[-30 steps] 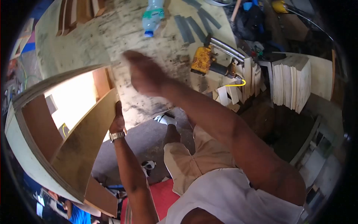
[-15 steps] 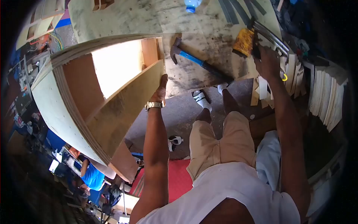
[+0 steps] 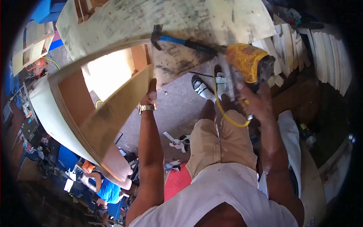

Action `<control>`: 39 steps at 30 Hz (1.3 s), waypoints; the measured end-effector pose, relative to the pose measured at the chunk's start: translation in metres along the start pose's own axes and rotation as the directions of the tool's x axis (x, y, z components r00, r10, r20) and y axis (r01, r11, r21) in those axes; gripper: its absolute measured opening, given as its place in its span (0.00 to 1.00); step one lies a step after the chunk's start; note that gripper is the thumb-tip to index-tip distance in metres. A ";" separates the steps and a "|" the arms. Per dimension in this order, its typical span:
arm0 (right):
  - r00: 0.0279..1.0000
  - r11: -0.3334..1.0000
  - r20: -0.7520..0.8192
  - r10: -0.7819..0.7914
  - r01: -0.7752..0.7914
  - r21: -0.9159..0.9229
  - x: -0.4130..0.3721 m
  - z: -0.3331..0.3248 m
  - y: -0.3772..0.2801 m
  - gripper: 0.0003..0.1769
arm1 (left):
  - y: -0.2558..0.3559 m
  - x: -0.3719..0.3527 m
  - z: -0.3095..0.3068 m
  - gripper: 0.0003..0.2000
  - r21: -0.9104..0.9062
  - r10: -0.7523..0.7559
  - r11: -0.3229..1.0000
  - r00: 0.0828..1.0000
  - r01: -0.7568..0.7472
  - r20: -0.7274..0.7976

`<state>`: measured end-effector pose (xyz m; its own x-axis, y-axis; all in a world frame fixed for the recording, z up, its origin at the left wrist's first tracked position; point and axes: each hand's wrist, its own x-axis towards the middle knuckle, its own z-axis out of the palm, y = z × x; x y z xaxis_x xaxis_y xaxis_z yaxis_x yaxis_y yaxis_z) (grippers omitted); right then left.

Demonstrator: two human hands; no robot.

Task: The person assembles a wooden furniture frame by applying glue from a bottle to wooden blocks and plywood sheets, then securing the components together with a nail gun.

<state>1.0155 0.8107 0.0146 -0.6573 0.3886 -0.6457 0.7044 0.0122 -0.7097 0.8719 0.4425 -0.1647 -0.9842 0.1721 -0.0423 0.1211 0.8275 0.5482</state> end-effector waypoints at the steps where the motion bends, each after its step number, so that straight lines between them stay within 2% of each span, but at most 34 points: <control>1: 0.996 0.991 0.082 0.031 -0.042 0.129 -0.006 0.013 0.003 0.20 | -0.009 -0.009 -0.002 0.25 -0.010 0.009 1.000 1.000 -0.008 0.023; 4: 0.950 0.893 0.311 0.022 -0.159 0.421 -0.001 0.066 0.057 0.16 | 0.000 -0.013 -0.010 0.29 -0.044 0.042 0.998 0.997 -0.040 0.060; 7: 0.921 0.782 0.388 -0.017 -0.230 0.579 0.006 0.115 0.075 0.19 | 0.001 -0.012 -0.013 0.34 -0.028 0.086 0.996 0.988 -0.083 0.127; 9: 0.915 0.716 0.404 -0.009 -0.276 0.641 0.014 0.140 0.091 0.20 | -0.002 -0.012 -0.020 0.36 0.063 0.112 0.990 0.969 -0.128 0.221; 10: 0.913 0.684 0.408 -0.010 -0.291 0.669 0.019 0.152 0.097 0.21 | 0.000 -0.013 -0.024 0.41 -0.075 0.018 0.997 0.960 0.003 0.278; 12: 0.902 0.612 0.430 -0.030 -0.324 0.722 0.029 0.170 0.099 0.21 | 0.009 -0.010 -0.028 0.50 -0.325 -0.133 0.904 0.905 0.279 0.405; 14: 0.877 0.552 0.480 -0.001 -0.400 0.732 0.039 0.183 0.100 0.21 | 0.008 -0.009 -0.026 0.44 -0.360 -0.119 0.895 0.920 0.262 0.374; 17: 0.853 0.430 0.522 -0.012 -0.467 0.773 0.043 0.198 0.104 0.21 | 0.013 -0.004 -0.028 0.38 -0.056 -0.029 0.997 0.951 0.048 0.309; 18: 0.845 0.379 0.535 -0.013 -0.491 0.784 0.045 0.201 0.104 0.21 | 0.019 -0.004 -0.031 0.38 -0.022 -0.002 1.000 0.953 0.010 0.303; 20: 0.827 0.395 0.561 0.008 -0.518 0.759 0.050 0.206 0.103 0.22 | 0.026 -0.002 -0.033 0.37 0.039 0.055 0.997 0.954 -0.069 0.296; 22: 0.812 0.410 0.584 0.018 -0.538 0.736 0.054 0.209 0.103 0.23 | 0.010 -0.002 -0.029 0.39 -0.020 0.052 0.999 0.937 -0.048 0.346; 23: 0.818 0.440 0.575 0.017 -0.522 0.730 0.057 0.209 0.103 0.23 | 0.006 -0.002 -0.028 0.40 -0.048 0.048 0.998 0.927 -0.032 0.373; 26: 0.821 0.499 0.571 0.011 -0.500 0.708 0.061 0.213 0.104 0.25 | -0.003 -0.005 -0.027 0.41 -0.061 -0.087 0.991 0.912 0.122 0.402; 29: 0.814 0.516 0.581 -0.005 -0.495 0.699 0.063 0.210 0.106 0.26 | -0.002 -0.002 -0.029 0.40 0.001 0.040 0.999 0.914 -0.044 0.403; 32: 0.818 0.538 0.575 -0.004 -0.483 0.691 0.062 0.210 0.105 0.27 | 0.010 -0.006 -0.028 0.39 -0.149 -0.028 0.985 0.936 0.085 0.351; 35: 0.815 0.540 0.580 0.007 -0.491 0.684 0.066 0.210 0.105 0.27 | 0.004 -0.002 -0.028 0.38 -0.135 -0.024 0.987 0.923 0.082 0.383; 38: 0.806 0.537 0.591 0.033 -0.513 0.670 0.068 0.210 0.108 0.27 | 0.018 -0.003 -0.030 0.37 -0.135 0.002 0.990 0.937 0.049 0.349; 39: 0.796 0.519 0.603 0.049 -0.536 0.666 0.070 0.211 0.109 0.27 | 0.015 -0.004 -0.030 0.37 -0.092 0.037 0.996 0.940 -0.006 0.338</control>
<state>0.9897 0.6444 -0.1670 -0.6500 -0.2457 -0.7191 0.5397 -0.8154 -0.2093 0.8741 0.4379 -0.1313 -0.8773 0.3729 -0.3021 0.1146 0.7740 0.6227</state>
